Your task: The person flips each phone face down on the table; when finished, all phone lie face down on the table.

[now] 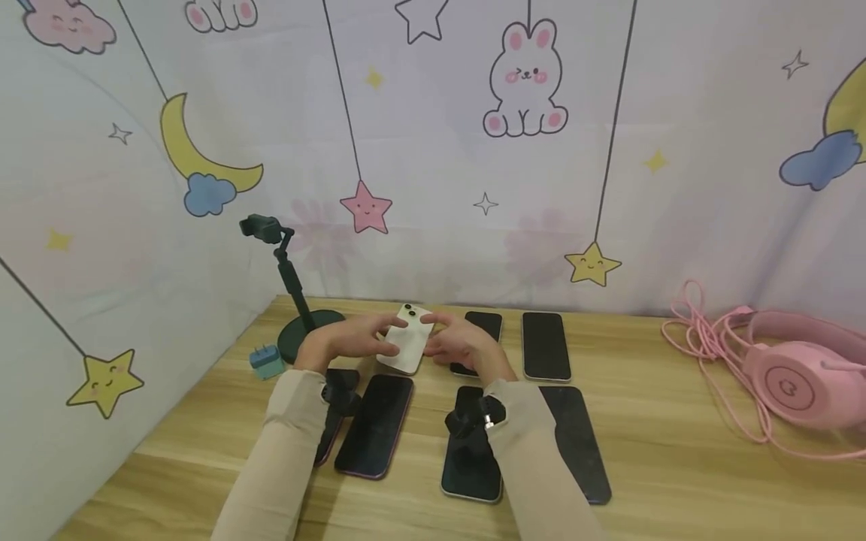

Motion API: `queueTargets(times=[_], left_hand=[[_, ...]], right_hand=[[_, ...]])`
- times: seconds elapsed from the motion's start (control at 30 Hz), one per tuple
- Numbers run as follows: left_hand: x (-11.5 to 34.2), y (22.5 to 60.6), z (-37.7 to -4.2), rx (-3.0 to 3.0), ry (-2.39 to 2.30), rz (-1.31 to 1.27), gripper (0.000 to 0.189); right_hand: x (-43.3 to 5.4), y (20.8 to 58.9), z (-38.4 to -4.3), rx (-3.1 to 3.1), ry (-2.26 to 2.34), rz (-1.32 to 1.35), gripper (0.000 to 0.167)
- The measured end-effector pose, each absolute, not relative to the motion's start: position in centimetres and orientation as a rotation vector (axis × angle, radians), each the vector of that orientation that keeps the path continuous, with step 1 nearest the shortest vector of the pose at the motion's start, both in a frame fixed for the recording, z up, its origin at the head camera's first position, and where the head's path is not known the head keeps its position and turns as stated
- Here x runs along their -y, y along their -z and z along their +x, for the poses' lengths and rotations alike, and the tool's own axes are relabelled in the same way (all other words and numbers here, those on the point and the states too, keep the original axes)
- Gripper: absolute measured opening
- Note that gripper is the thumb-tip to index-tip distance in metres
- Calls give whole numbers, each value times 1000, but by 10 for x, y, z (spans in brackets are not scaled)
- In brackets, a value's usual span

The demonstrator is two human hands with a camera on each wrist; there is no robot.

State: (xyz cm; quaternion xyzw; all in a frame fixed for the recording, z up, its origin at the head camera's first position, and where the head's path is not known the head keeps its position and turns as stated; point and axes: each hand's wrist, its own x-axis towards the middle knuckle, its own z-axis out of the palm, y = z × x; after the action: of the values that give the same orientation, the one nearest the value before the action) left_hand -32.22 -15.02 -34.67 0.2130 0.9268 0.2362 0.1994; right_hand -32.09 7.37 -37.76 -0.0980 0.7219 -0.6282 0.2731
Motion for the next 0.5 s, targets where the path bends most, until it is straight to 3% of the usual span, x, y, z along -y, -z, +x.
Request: queueTargets(times=[0.5], left_hand=[[147, 347, -322, -2560, -612, 595, 57]], right_hand=[[-74, 378, -321, -1941, 1690, -243, 63]])
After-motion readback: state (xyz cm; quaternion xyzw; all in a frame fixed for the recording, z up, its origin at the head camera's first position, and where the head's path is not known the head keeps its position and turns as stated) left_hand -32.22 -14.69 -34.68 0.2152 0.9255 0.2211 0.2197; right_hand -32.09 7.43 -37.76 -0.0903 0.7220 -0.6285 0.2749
